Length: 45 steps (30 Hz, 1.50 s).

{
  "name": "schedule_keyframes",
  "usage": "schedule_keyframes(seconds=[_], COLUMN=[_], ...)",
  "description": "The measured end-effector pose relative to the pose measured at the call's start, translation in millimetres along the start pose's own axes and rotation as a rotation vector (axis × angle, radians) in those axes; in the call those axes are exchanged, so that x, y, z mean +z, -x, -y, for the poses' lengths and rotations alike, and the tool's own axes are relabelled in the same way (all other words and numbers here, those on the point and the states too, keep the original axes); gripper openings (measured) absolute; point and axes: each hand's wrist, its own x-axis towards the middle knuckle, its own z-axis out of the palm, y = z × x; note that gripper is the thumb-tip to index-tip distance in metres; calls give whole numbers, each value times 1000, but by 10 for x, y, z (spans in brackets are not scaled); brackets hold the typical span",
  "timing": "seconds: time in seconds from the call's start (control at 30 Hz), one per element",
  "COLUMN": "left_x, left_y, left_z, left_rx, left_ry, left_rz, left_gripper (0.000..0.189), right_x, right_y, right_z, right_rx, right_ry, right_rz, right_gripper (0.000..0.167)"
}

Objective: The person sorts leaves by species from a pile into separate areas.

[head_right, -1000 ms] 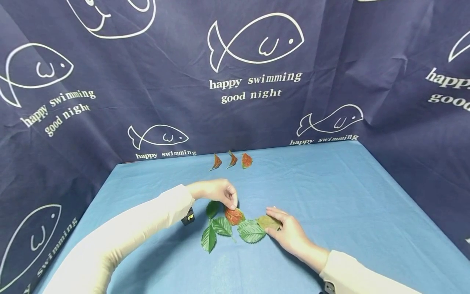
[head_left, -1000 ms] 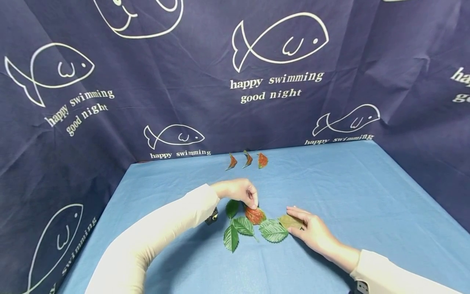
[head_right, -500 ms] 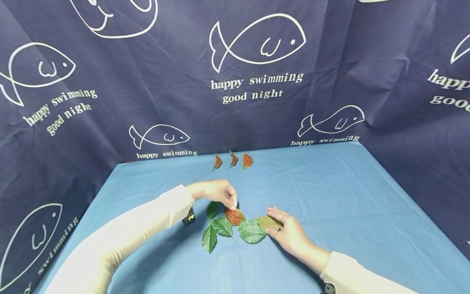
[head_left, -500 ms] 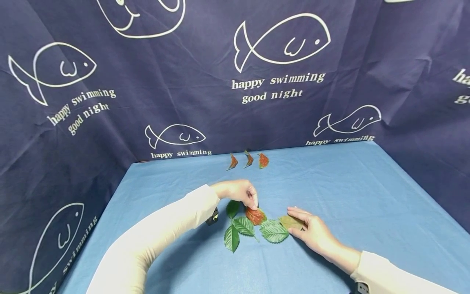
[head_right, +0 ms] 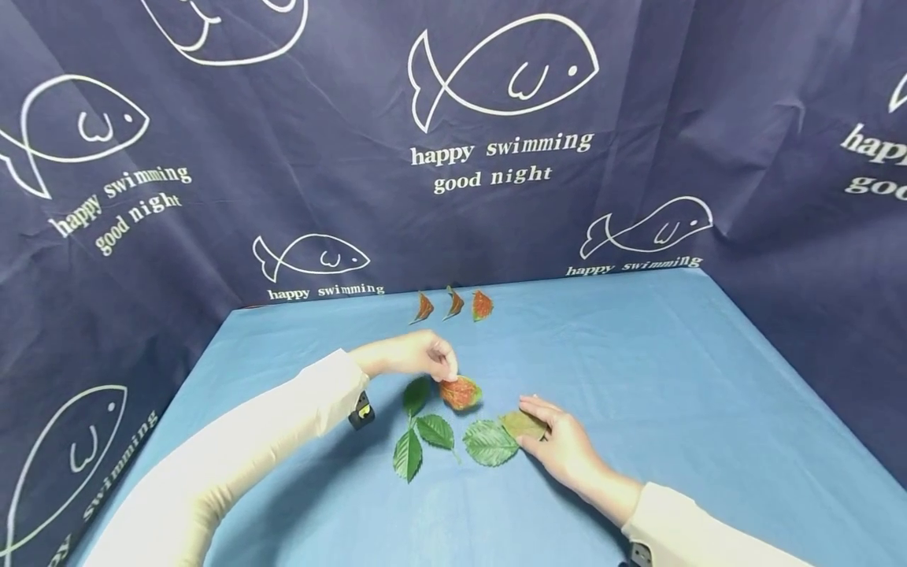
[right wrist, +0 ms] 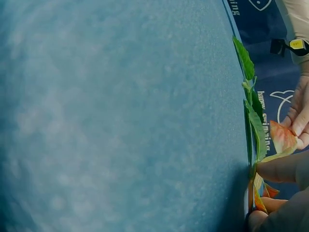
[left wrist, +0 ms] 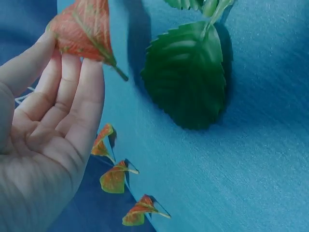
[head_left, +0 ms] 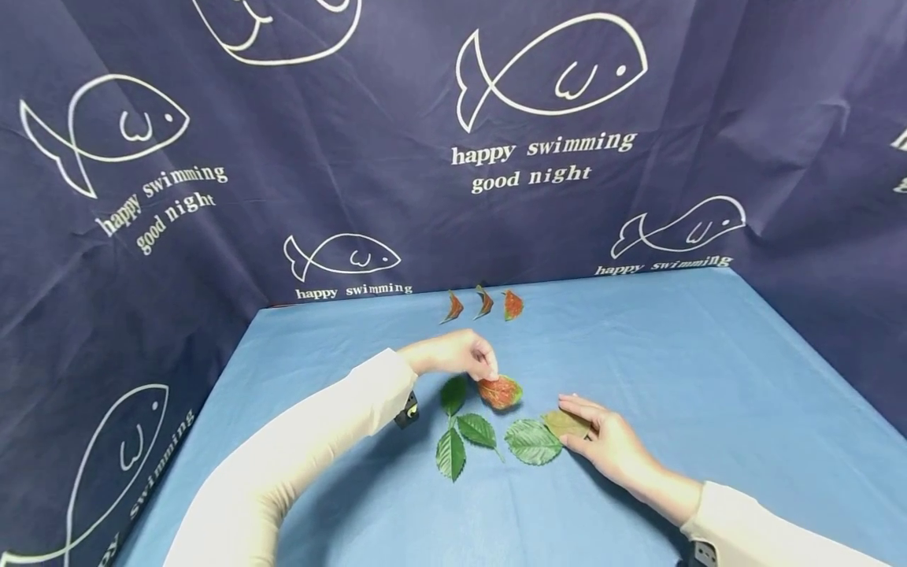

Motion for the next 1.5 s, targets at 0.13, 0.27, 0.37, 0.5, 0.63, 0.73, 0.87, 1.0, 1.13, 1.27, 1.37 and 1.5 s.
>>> schedule_keyframes(seconds=[0.13,0.27,0.37,0.5,0.63,0.73,0.87,1.0,1.13,1.27,1.37,1.5], left_x=[-38,-29,-4,16,18,21,37,52,43,11,-4,-7], left_y=[-5,3,6,-11,-64,-112,-159,-200,-262,-313,-358,-437], left_z=[23,59,79,77,75,75,59,29,-2,-63,-98,-130], left_rx=[3,-47,-81,-92,-82,-80,-99,-122,-113,-107,-128,-156], left_ry=[22,49,72,97,122,172,257,321,371,390,416,471], left_rz=[-74,-122,-131,-143,-174,-199,-223,-243,-279,-311,-328,-360], left_gripper=[11,13,13,13,13,13,13,14,16,15,13,12], right_x=[-3,14,29,38,33,28,30,35,34,25,18,15], right_y=[-3,13,30,38,31,25,25,27,11,-3,-3,-3], right_z=[3,4,2,-9,-21,-30,-32,-28,-35,-33,-24,-12], right_rx=[1,17,20,11,0,-9,-16,-14,-17,-25,-27,-26], right_ry=[12,-15,-28,-14,-8,2,14,15,34,49,40,40], right_rz=[-15,7,18,3,-15,-35,-49,-45,-47,-51,-41,-39], right_gripper=[51,51,50,50,51,50,50,50,50,50,50,50])
